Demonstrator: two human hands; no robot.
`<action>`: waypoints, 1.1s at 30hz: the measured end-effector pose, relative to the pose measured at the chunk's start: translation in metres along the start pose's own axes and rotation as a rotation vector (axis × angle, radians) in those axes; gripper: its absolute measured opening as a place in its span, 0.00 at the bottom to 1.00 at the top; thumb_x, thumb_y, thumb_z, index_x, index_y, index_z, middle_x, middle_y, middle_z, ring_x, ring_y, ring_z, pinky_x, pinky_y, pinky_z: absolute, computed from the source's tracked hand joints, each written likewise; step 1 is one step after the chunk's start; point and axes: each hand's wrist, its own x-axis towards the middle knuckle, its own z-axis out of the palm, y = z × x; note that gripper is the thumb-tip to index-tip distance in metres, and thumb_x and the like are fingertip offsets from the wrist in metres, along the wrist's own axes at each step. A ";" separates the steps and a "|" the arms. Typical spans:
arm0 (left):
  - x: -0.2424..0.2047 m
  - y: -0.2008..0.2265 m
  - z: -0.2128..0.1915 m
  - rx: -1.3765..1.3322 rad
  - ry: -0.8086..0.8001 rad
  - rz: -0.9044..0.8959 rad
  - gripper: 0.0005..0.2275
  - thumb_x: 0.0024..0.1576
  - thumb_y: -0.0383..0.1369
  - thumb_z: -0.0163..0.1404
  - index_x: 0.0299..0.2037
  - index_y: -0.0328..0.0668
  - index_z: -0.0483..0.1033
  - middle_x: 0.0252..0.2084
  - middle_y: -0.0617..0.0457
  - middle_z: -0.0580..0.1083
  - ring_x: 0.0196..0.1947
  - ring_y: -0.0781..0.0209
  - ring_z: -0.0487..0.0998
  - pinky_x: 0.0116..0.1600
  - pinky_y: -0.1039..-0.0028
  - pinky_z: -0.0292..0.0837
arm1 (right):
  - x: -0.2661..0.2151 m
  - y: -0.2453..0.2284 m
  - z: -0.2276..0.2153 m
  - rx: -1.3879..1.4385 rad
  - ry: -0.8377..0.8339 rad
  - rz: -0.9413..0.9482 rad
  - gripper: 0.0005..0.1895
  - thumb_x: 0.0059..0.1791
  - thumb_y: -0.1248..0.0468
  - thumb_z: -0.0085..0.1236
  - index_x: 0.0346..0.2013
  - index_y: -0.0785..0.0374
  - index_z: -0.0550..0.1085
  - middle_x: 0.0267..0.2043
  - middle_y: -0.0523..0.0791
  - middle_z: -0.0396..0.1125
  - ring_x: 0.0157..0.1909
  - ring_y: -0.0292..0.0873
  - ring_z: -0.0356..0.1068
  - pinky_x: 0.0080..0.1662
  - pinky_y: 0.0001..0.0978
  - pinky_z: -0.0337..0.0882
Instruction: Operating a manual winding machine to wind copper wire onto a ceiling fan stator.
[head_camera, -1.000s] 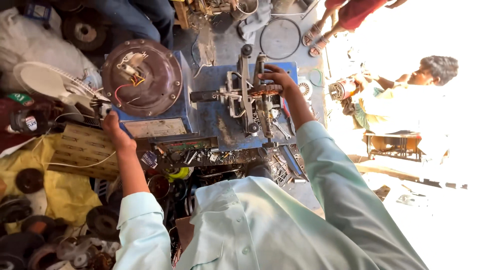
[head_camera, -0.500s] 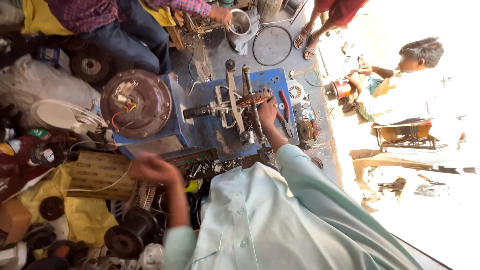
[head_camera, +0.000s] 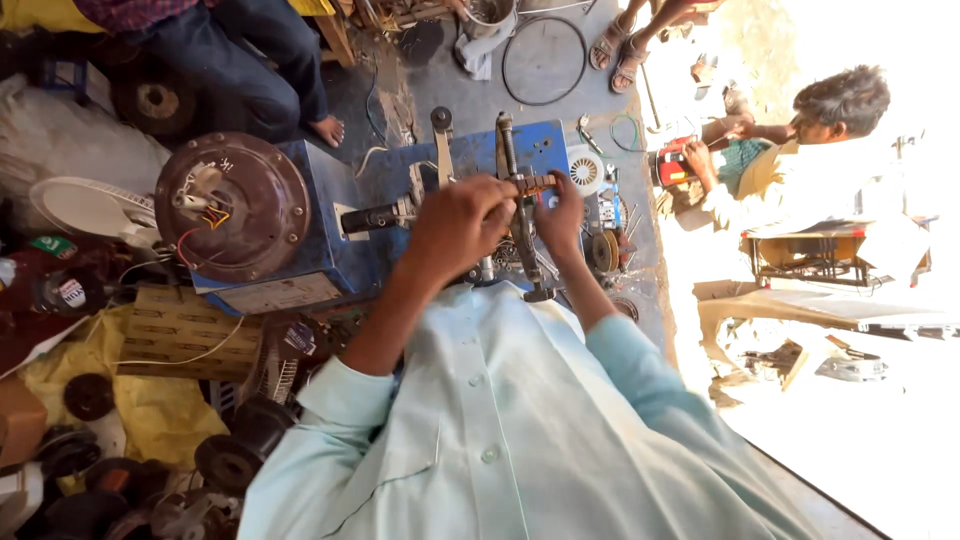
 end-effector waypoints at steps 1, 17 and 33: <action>0.011 -0.013 -0.006 0.191 -0.151 -0.077 0.05 0.59 0.31 0.55 0.40 0.40 0.81 0.40 0.46 0.80 0.40 0.47 0.82 0.47 0.59 0.77 | -0.001 -0.041 -0.017 -0.004 0.074 0.041 0.32 0.40 0.70 0.57 0.60 0.66 0.68 0.56 0.57 0.70 0.57 0.58 0.71 0.58 0.45 0.71; -0.028 -0.107 0.065 0.480 -0.496 -0.337 0.11 0.56 0.27 0.51 0.48 0.32 0.71 0.29 0.39 0.77 0.32 0.41 0.81 0.38 0.53 0.74 | 0.037 0.016 -0.028 1.158 -0.405 0.475 0.12 0.56 0.68 0.58 0.51 0.72 0.79 0.52 0.52 0.72 0.51 0.42 0.73 0.59 0.36 0.71; -0.044 -0.069 0.070 0.073 -0.067 -0.261 0.09 0.58 0.29 0.55 0.47 0.35 0.79 0.36 0.48 0.71 0.34 0.48 0.77 0.40 0.58 0.71 | 0.036 -0.061 -0.052 0.377 -0.327 -0.060 0.20 0.42 0.67 0.75 0.46 0.69 0.79 0.56 0.51 0.73 0.57 0.45 0.73 0.61 0.35 0.71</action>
